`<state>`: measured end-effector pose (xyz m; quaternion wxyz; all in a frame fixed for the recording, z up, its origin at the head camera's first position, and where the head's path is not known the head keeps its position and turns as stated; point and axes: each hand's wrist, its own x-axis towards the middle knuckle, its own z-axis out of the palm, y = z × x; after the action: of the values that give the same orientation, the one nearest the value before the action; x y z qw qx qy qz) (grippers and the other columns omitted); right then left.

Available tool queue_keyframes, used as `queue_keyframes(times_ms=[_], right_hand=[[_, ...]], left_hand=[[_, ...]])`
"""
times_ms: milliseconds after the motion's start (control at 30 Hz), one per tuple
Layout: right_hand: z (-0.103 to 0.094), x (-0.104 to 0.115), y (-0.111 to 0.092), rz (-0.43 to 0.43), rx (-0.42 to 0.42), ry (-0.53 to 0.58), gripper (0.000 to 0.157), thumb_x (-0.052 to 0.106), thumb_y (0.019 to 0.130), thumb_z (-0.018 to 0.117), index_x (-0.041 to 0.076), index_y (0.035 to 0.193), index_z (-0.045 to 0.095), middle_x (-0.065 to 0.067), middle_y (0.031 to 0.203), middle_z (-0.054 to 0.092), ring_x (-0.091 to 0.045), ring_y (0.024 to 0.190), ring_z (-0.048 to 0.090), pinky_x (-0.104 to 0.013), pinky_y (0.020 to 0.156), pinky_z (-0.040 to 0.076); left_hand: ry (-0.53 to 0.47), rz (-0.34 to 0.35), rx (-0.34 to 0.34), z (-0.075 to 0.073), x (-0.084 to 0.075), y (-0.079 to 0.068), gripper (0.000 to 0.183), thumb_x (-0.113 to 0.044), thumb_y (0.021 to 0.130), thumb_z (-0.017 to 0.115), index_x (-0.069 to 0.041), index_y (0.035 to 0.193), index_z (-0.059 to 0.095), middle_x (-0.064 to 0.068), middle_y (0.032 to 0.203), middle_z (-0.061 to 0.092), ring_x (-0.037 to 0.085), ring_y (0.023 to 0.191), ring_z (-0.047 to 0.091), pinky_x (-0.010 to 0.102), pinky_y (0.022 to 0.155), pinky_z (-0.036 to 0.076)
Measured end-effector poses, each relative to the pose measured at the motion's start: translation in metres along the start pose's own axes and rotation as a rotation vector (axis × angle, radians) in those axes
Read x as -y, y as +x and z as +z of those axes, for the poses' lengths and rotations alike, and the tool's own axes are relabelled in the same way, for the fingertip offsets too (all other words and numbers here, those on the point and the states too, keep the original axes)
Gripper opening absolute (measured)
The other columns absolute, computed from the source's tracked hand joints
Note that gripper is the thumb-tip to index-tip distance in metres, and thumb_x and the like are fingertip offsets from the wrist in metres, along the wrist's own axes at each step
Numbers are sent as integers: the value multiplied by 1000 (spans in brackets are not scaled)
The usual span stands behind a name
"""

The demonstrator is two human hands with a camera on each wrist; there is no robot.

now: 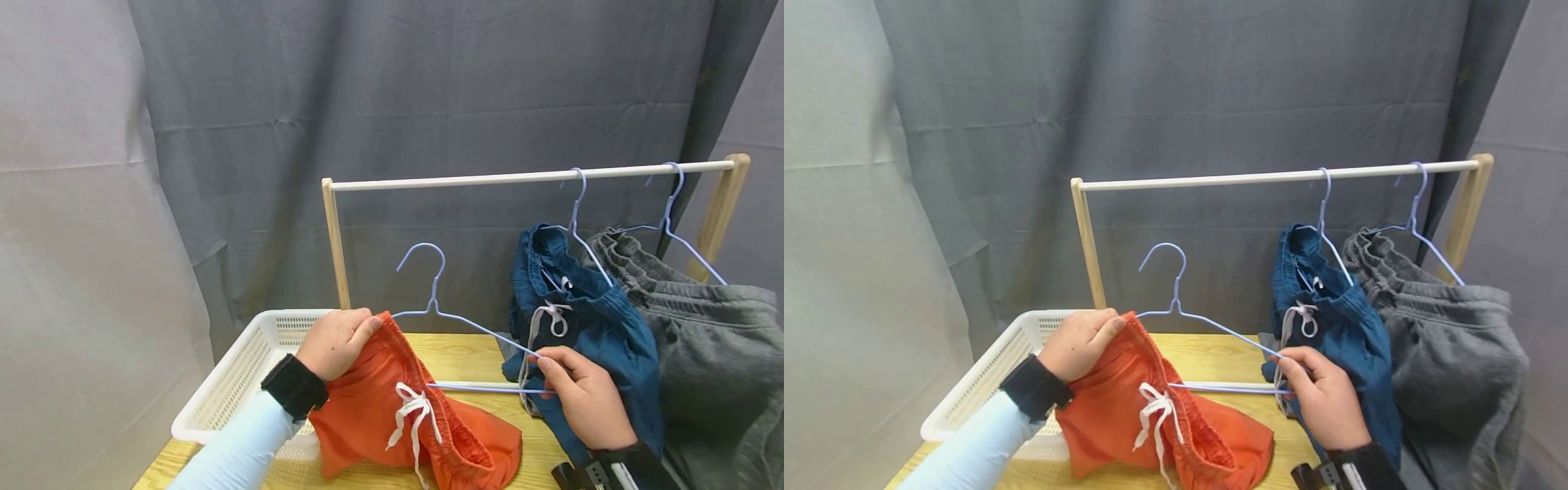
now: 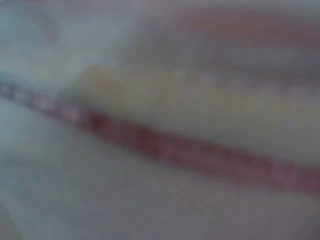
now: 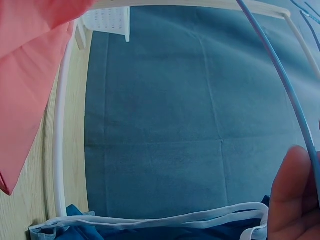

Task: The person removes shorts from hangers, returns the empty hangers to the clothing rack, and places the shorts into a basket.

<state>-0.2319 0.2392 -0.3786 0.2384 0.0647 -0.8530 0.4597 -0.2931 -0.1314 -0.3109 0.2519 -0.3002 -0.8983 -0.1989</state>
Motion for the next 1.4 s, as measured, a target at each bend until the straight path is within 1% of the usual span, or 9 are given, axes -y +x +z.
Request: queue_keyframes(times_ms=[200,367,533,833,933,1067,1233,1333,1400], right_hand=[[-2,-1,0,28,-2,11,30,32,107,54,7,117,69,-7,84,61,-20,72,58,-29,64,56],[-4,-2,-1,12,-26,24,28,30,106,55,7,113,69,-6,82,61,-19,70,59,-29,64,55],[-5,-3,-3,-1,-49,51,26,27,106,56,5,112,68,-7,79,60,-20,69,59,-29,64,54],[-8,-2,-4,11,-75,30,27,27,106,55,5,114,68,-7,80,60,-20,70,58,-28,64,53],[-9,-2,-3,22,-81,24,27,27,107,54,5,114,67,-8,81,60,-20,70,58,-28,65,53],[-11,-3,-4,7,-90,21,27,26,107,53,4,115,67,-7,82,60,-20,70,57,-27,65,53],[-13,-5,-4,-20,-116,65,24,21,107,54,2,114,66,-8,79,59,-20,69,57,-25,65,51],[-14,-5,-5,-10,-138,91,24,20,107,54,1,114,66,-8,78,59,-21,69,56,-25,65,52],[-14,-5,-5,4,-149,107,24,19,106,55,0,114,66,-8,78,59,-21,69,56,-25,65,52]], left_hand=[[-2,-29,1,0,7,-3,35,-41,106,50,-27,74,54,-12,60,42,10,60,46,31,59,41],[3,-23,-4,0,10,-5,37,-39,106,50,-25,72,51,-11,60,40,10,59,44,31,58,39],[27,-41,-1,0,14,-7,36,-37,106,52,-24,72,49,-9,61,39,11,59,44,31,59,39],[83,-100,18,-1,18,-11,35,-39,107,48,-25,76,54,-9,63,44,12,63,47,32,62,42],[89,-115,28,-1,20,-12,33,-39,108,48,-25,78,56,-10,64,46,12,65,49,33,65,45],[98,-122,29,-1,22,-13,33,-38,108,48,-23,80,58,-8,66,50,15,68,55,36,70,49],[109,-118,0,-1,26,-14,31,-35,107,49,-21,83,62,-7,70,57,18,74,62,39,75,53],[106,-140,-21,-1,29,-14,31,-34,108,49,-20,82,62,-8,67,53,17,71,60,37,73,51],[102,-160,-30,-1,31,-15,33,-33,108,49,-20,80,60,-7,63,47,17,66,55,36,69,48]])
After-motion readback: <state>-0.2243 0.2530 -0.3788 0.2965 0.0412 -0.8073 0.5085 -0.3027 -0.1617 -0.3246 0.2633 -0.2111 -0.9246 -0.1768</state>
